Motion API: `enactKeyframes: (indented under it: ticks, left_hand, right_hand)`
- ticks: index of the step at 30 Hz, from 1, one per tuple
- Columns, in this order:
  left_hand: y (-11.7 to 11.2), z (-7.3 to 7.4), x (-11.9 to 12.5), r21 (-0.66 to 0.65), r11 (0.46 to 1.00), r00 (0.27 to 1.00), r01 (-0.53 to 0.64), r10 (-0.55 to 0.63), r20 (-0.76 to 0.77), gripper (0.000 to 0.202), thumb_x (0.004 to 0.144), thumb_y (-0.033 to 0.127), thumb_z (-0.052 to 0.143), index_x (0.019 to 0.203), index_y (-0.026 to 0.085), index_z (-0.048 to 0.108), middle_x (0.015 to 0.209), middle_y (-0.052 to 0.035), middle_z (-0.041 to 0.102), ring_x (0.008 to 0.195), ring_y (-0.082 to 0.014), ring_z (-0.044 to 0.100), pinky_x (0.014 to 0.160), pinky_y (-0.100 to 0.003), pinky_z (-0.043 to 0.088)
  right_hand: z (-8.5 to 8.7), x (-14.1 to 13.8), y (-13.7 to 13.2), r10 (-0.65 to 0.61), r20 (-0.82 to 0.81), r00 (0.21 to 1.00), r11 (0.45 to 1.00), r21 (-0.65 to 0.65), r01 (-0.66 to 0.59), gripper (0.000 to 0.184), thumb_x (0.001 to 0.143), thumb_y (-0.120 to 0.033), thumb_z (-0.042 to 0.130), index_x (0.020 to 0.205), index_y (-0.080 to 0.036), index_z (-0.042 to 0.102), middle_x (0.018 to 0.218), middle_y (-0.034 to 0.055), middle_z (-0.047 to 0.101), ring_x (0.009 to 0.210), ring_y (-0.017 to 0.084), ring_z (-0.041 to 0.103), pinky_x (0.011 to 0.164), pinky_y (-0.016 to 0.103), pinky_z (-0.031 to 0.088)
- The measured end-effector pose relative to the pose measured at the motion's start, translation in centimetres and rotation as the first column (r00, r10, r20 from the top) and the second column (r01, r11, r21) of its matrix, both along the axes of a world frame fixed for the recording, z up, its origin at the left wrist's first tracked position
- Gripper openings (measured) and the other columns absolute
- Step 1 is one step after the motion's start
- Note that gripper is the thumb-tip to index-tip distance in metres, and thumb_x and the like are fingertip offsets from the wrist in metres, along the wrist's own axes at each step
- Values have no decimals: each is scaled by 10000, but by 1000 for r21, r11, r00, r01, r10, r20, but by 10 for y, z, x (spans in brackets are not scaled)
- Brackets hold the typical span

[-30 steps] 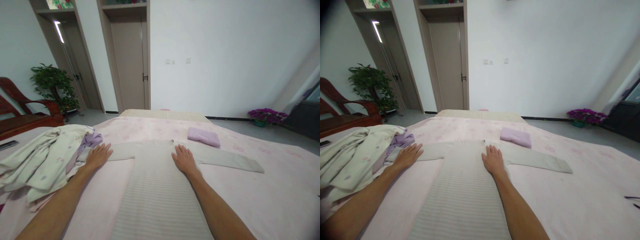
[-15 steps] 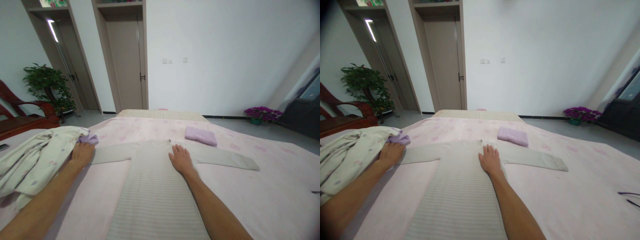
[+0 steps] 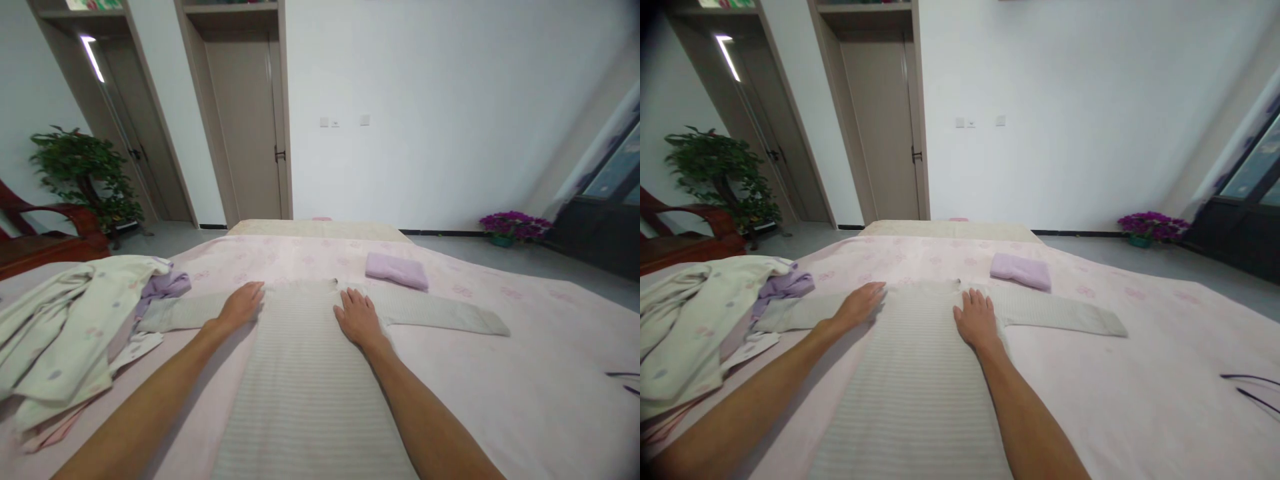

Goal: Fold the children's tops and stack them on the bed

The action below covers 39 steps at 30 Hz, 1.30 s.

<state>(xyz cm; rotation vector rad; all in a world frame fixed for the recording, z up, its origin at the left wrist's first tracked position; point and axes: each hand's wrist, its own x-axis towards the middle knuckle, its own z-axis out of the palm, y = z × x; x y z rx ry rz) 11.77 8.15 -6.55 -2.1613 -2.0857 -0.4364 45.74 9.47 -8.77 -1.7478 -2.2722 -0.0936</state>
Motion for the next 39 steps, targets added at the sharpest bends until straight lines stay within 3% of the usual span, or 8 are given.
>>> enactKeyframes:
  ticks: [2, 5, 8, 12, 19, 28, 34, 39]
  left_hand:
    - [10, -10, 31, -83, 994, 997, 73, -74, -3, 531, 993, 445, 287, 1425, 221, 500, 1482, -36, 519, 1364, -164, 461, 1119, -275, 338]
    - [18, -21, 56, -168, 983, 997, 73, -77, -21, 654, 970, 562, 295, 1490, 184, 415, 1589, -101, 343, 1467, -286, 301, 1169, -450, 264]
    - [19, -26, 63, -200, 980, 999, 8, -15, -35, 698, 965, 590, 282, 1527, 182, 348, 1624, -145, 227, 1488, -379, 203, 1150, -606, 188]
    - [18, -27, 63, -209, 977, 998, -43, 33, -53, 700, 969, 615, 229, 1555, 236, 288, 1638, -130, 184, 1496, -389, 159, 1132, -661, 153]
    - [18, -28, 65, -194, 979, 997, -57, 46, -64, 686, 970, 615, 240, 1552, 255, 300, 1632, -135, 207, 1493, -388, 172, 1118, -683, 163]
    - [15, -26, 66, -188, 981, 997, -54, 41, -71, 671, 978, 601, 233, 1550, 257, 303, 1628, -134, 229, 1488, -383, 193, 1120, -674, 175]
    - [1, -16, 70, -166, 984, 994, -73, 58, -92, 575, 1006, 469, 276, 1509, 209, 378, 1602, -160, 293, 1473, -375, 246, 1122, -641, 213]
    - [-27, -8, 100, -134, 989, 995, -54, 43, -90, 526, 1001, 360, 324, 1449, 112, 445, 1574, -214, 326, 1471, -361, 259, 1155, -525, 223]
  right_hand:
    - [0, 0, 0, 1, 2, 1000, 1000, -5, -1, 581, 992, -437, 345, 1483, -132, 409, 1566, 152, 356, 1451, 290, 274, 1173, 467, 127]
    - [-1, 1, 1, 3, 6, 1000, 1000, -28, -3, 606, 996, -457, 334, 1498, -123, 386, 1576, 152, 339, 1460, 288, 259, 1178, 462, 118]
    - [-1, 0, 1, -4, 6, 1000, 999, -40, 4, 622, 1000, -461, 321, 1518, -118, 351, 1586, 149, 319, 1470, 282, 240, 1182, 463, 114]
    - [1, -1, 0, 33, 33, 999, 999, -23, -32, 629, 1009, -465, 284, 1541, -131, 310, 1619, 123, 241, 1492, 281, 186, 1190, 484, 101]
    - [4, 3, 15, 150, 104, 983, 984, -115, -138, 695, 1005, -522, 219, 1566, -114, 238, 1635, 118, 159, 1509, 252, 145, 1209, 463, 82]
    - [-2, -2, 55, 66, 67, 996, 985, -161, -55, 722, 1008, -555, 183, 1572, -105, 201, 1636, 119, 165, 1514, 245, 111, 1206, 466, 81]
    - [5, -6, 38, -25, 86, 996, 997, -67, 31, 670, 1019, -488, 284, 1532, -57, 299, 1601, 193, 250, 1481, 296, 213, 1181, 486, 148]
    - [19, -27, 5, -89, 90, 992, 995, -26, 92, 624, 1002, -359, 350, 1529, -31, 286, 1585, 228, 270, 1482, 314, 204, 1180, 482, 126]
